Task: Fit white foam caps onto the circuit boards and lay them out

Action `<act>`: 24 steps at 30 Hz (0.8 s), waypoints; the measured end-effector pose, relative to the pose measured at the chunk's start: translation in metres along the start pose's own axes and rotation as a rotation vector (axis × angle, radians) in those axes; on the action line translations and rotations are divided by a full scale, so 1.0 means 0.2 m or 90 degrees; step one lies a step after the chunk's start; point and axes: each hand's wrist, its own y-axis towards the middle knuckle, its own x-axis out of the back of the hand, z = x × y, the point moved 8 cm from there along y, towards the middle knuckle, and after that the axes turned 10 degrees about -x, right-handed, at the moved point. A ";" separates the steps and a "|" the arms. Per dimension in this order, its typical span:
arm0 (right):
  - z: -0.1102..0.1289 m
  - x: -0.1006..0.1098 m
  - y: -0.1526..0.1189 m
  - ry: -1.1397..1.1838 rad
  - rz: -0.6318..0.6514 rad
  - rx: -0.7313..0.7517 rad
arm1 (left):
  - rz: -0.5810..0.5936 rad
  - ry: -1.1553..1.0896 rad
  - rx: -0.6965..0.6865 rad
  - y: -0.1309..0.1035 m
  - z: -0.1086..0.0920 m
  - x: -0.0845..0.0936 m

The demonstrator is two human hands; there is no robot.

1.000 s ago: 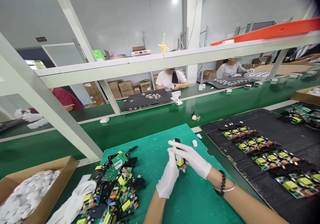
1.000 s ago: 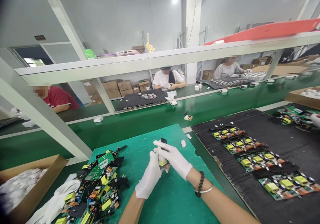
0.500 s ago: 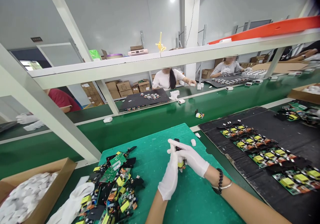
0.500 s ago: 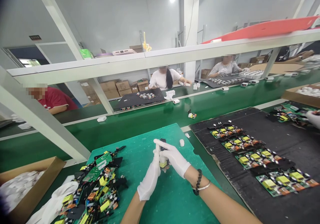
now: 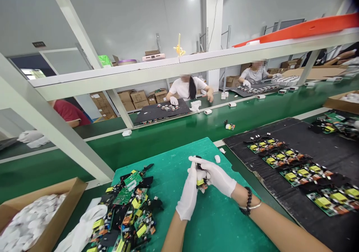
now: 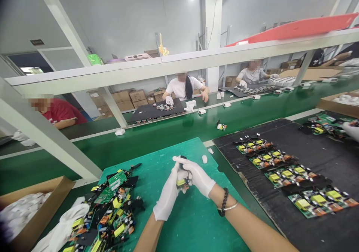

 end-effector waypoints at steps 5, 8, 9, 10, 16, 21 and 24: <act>0.06 -0.07 -0.05 -0.095 0.013 0.020 | -0.001 -0.061 0.021 -0.01 -0.02 0.00; 0.06 -0.07 -0.04 -0.169 -0.040 0.037 | 0.004 -0.118 0.005 -0.01 -0.01 0.01; 0.05 -0.06 -0.03 -0.176 -0.052 0.038 | 0.004 -0.130 0.000 0.00 -0.01 0.01; 0.04 -0.06 -0.02 -0.176 -0.063 0.039 | 0.000 -0.139 -0.003 0.00 0.00 0.01; 0.03 -0.05 -0.02 -0.154 -0.081 0.022 | -0.025 -0.139 0.024 -0.03 -0.03 -0.02; 0.04 -0.04 -0.05 -0.132 -0.137 0.015 | -0.053 -0.132 0.055 -0.05 -0.05 -0.03; 0.05 -0.03 -0.06 -0.076 -0.142 0.011 | -0.024 -0.156 0.071 -0.05 -0.06 -0.05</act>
